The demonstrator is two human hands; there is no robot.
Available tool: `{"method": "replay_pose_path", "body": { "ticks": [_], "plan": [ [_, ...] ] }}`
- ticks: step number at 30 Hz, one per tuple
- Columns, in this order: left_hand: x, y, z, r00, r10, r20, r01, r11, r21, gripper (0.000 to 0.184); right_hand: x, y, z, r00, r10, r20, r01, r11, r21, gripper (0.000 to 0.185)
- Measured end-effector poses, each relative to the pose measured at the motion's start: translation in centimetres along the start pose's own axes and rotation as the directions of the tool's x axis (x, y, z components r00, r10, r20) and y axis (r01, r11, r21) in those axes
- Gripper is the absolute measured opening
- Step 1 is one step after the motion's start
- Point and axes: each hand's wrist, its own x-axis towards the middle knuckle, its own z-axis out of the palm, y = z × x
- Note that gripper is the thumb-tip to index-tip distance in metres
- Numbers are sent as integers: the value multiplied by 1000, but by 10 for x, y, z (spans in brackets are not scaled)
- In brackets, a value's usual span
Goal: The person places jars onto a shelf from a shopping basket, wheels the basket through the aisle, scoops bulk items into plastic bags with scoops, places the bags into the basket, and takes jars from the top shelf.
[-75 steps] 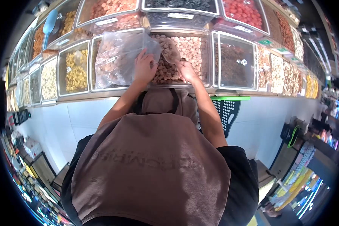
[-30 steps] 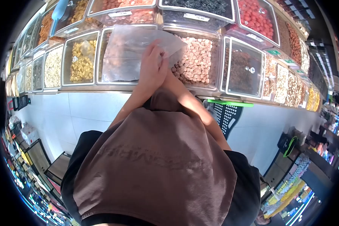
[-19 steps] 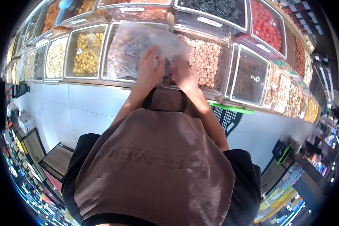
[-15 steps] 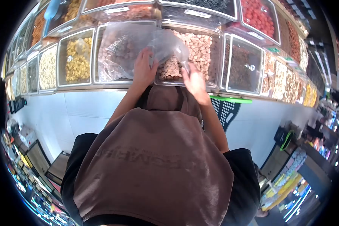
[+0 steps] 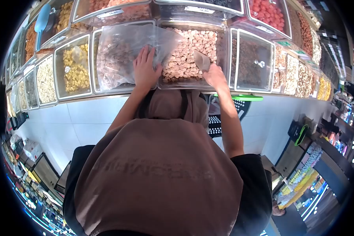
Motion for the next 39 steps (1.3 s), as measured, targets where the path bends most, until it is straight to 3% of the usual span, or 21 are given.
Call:
{"method": "replay_pose_path", "body": {
  "ticks": [3,4,6,9,11,12,14,15,17,18,19,22,24,31,36,39],
  "plan": [
    [0,3,0,1000,-14,3,14,1000,10,63,34,48,21,989,68,131,-95,972,214,38],
    [1,5,-1,1000,-10,-6,10,1000,14,63,31,48,18,988,69,136,-97,973,209,38],
    [4,7,-1,1000,-6,-12,6,1000,14,63,22,45,7,912,134,387,-355,729,586,32],
    [3,9,-1,1000,-4,-7,5,999,47,63,33,42,30,931,104,350,-317,704,636,32],
    [4,10,-4,1000,-4,-14,4,1000,6,64,40,38,46,934,116,337,-301,762,573,32],
    [3,10,-5,1000,-1,-12,1,1000,15,64,57,50,71,990,27,139,-70,944,321,32],
    [5,11,-3,1000,-3,2,3,1000,20,63,60,45,74,998,-70,-2,70,998,10,29],
    [9,11,-2,1000,9,-3,-9,1000,28,63,63,47,68,997,-73,-12,73,997,21,29],
    [3,10,-1,1000,4,0,-4,1000,27,64,57,54,65,985,-28,172,-42,919,391,25],
    [0,10,0,1000,18,11,-18,999,35,64,50,44,53,972,29,235,-138,874,466,23],
    [2,10,1,1000,13,12,-14,998,57,65,61,58,63,968,-11,250,-132,828,545,28],
    [4,11,4,1000,19,17,-20,996,86,66,51,51,50,970,13,241,-151,812,564,32],
    [1,13,5,1000,11,21,-13,995,98,66,50,52,48,897,-13,441,-352,582,733,36],
    [1,14,5,1000,20,3,-21,993,120,67,54,52,59,951,-40,305,-156,793,589,34],
    [0,12,1,999,16,-42,-11,992,123,63,53,54,54,953,-69,293,-139,762,632,44],
    [-1,9,-2,997,15,-73,-15,1000,-3,55,52,56,52,955,-75,287,-119,789,602,42]
  ]
}}
